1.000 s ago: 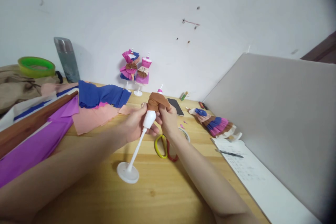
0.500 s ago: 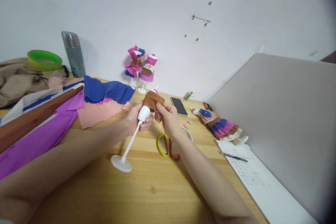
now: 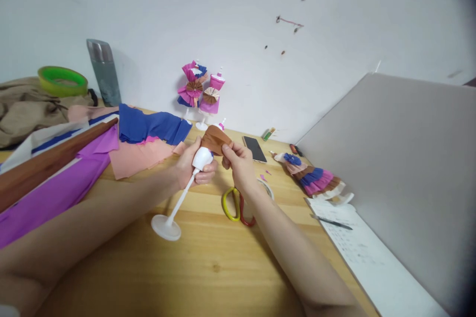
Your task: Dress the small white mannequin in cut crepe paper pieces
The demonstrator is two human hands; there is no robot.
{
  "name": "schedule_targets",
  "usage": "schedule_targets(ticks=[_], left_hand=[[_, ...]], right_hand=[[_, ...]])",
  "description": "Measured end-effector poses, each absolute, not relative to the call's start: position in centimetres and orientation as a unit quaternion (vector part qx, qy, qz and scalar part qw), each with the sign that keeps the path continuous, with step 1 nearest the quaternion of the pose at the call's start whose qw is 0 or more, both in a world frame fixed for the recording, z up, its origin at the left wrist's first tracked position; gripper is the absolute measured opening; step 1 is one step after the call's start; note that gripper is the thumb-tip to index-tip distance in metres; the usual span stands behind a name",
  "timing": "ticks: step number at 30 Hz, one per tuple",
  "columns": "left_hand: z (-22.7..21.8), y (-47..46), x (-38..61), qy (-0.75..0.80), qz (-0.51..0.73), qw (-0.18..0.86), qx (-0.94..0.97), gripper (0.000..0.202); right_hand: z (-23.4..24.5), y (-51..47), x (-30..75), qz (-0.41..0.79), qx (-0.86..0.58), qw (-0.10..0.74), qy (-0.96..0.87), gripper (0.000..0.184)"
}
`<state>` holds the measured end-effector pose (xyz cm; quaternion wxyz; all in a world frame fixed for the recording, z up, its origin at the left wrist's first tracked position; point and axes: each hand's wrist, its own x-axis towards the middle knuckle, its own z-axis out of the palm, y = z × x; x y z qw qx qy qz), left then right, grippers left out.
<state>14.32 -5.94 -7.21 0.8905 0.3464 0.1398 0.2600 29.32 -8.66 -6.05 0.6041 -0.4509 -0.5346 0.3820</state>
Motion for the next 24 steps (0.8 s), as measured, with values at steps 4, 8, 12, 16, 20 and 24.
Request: schedule_targets(ticks=[4,8,12,16,20,24], left_hand=[[-7.3,-5.8,14.2,0.140,0.257,0.880,0.375,0.078],[-7.4,-5.7,14.4,0.140,0.247,0.878,0.385,0.080],[-6.9,-6.2,14.7,0.144,0.226,0.889,0.372,0.083],[-6.4,-6.7,14.8,0.131,0.216,0.895,0.367,0.087],[-6.5,-6.8,14.5,0.116,0.216,0.895,0.372,0.089],[-6.4,-6.8,14.4,0.101,0.223,0.895,0.372,0.084]], right_hand=[[-6.0,-8.5,29.4,0.367,-0.465,0.610,-0.527,0.030],[-5.8,-8.7,29.0,0.332,-0.478,0.600,-0.549,0.027],[-6.0,-8.8,28.5,0.294,-0.482,0.601,-0.565,0.021],[-6.4,-8.7,28.4,0.289,-0.470,0.611,-0.568,0.019],[-6.5,-8.6,28.4,0.295,-0.465,0.609,-0.571,0.019],[-6.6,-8.9,28.4,0.260,-0.472,0.606,-0.585,0.018]])
